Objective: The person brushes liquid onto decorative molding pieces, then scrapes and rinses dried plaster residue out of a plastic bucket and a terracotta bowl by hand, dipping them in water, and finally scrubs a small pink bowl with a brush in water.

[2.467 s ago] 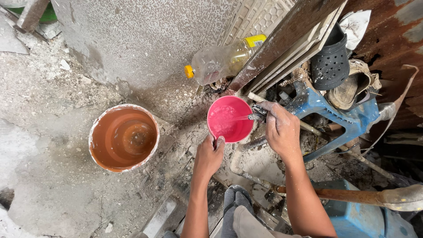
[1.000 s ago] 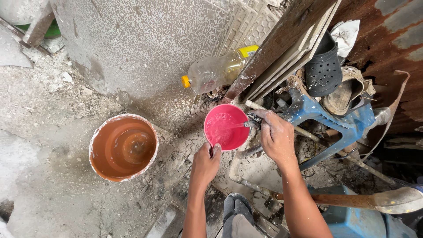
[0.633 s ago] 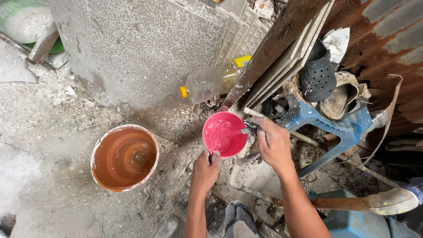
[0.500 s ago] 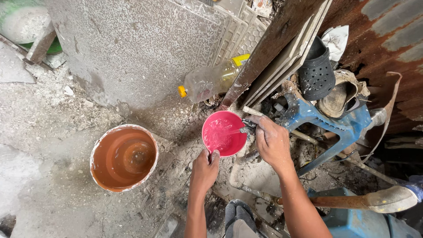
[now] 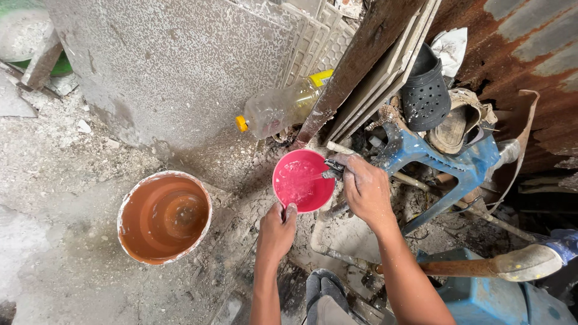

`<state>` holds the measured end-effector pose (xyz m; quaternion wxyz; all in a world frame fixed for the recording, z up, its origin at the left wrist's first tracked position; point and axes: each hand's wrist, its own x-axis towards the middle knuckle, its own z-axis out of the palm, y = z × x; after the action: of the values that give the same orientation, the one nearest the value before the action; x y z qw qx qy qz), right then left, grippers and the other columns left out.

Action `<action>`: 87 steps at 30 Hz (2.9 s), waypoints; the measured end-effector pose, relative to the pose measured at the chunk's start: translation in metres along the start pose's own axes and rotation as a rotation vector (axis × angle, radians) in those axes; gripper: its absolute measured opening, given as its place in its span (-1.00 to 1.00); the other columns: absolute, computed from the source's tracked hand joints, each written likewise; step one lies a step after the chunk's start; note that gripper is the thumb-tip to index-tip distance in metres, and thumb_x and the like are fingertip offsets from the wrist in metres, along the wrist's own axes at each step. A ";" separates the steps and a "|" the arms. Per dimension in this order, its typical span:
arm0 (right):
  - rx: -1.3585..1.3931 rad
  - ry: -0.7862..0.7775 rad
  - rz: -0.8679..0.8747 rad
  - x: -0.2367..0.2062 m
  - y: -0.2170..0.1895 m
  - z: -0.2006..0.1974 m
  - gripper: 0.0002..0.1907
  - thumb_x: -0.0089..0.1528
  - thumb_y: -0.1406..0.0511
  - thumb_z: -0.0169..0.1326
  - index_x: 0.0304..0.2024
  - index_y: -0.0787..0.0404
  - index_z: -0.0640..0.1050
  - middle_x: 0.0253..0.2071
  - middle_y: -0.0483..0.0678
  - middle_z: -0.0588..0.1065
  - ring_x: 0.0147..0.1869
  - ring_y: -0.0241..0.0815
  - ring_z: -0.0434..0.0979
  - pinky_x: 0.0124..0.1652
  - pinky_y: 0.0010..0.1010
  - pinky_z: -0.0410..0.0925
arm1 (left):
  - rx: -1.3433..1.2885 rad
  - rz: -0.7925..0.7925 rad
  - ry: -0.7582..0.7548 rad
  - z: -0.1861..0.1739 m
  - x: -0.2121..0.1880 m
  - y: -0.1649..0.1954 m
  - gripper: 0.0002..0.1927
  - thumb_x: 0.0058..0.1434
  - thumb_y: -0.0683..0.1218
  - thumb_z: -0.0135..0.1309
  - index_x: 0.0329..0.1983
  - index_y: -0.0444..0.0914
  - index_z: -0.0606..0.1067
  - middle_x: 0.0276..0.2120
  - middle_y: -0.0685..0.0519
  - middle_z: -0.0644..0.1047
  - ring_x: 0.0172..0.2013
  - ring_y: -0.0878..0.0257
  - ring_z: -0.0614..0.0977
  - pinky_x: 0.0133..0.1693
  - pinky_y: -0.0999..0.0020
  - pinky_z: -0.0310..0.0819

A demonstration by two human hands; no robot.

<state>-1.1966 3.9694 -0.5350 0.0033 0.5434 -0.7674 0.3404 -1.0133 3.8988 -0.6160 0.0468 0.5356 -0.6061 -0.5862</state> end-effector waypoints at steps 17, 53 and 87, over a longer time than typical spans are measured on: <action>0.008 -0.023 0.035 0.002 -0.005 0.001 -0.61 0.21 0.48 -0.13 -0.01 0.17 0.61 -0.33 0.11 0.52 -0.39 0.09 0.53 -0.31 -0.13 0.38 | 0.009 -0.104 -0.055 -0.003 0.001 -0.002 -0.64 0.40 0.05 -0.08 -0.03 -0.32 0.51 -0.37 -0.08 0.62 -0.42 0.16 0.64 -0.31 0.07 0.51; 0.000 -0.011 0.006 -0.002 -0.003 0.001 -0.62 0.22 0.47 -0.13 -0.01 0.15 0.61 -0.37 0.08 0.49 -0.41 0.06 0.51 -0.33 -0.15 0.37 | 0.057 0.000 0.013 0.001 0.004 -0.011 -0.55 0.38 0.07 -0.05 0.10 -0.38 0.46 -0.31 -0.20 0.63 -0.31 0.06 0.71 -0.24 0.08 0.57; 0.011 -0.018 -0.018 0.002 -0.006 0.000 -0.61 0.24 0.48 -0.14 0.00 0.15 0.61 -0.30 0.10 0.51 -0.35 0.11 0.53 -0.30 -0.14 0.38 | 0.027 -0.067 -0.006 0.002 0.007 -0.008 -0.59 0.40 0.09 -0.10 -0.06 -0.36 0.51 -0.40 -0.16 0.64 -0.43 0.12 0.68 -0.30 0.06 0.53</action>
<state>-1.1926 3.9666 -0.5314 -0.0033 0.5533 -0.7607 0.3395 -1.0126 3.8970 -0.6263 0.0181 0.5544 -0.5957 -0.5809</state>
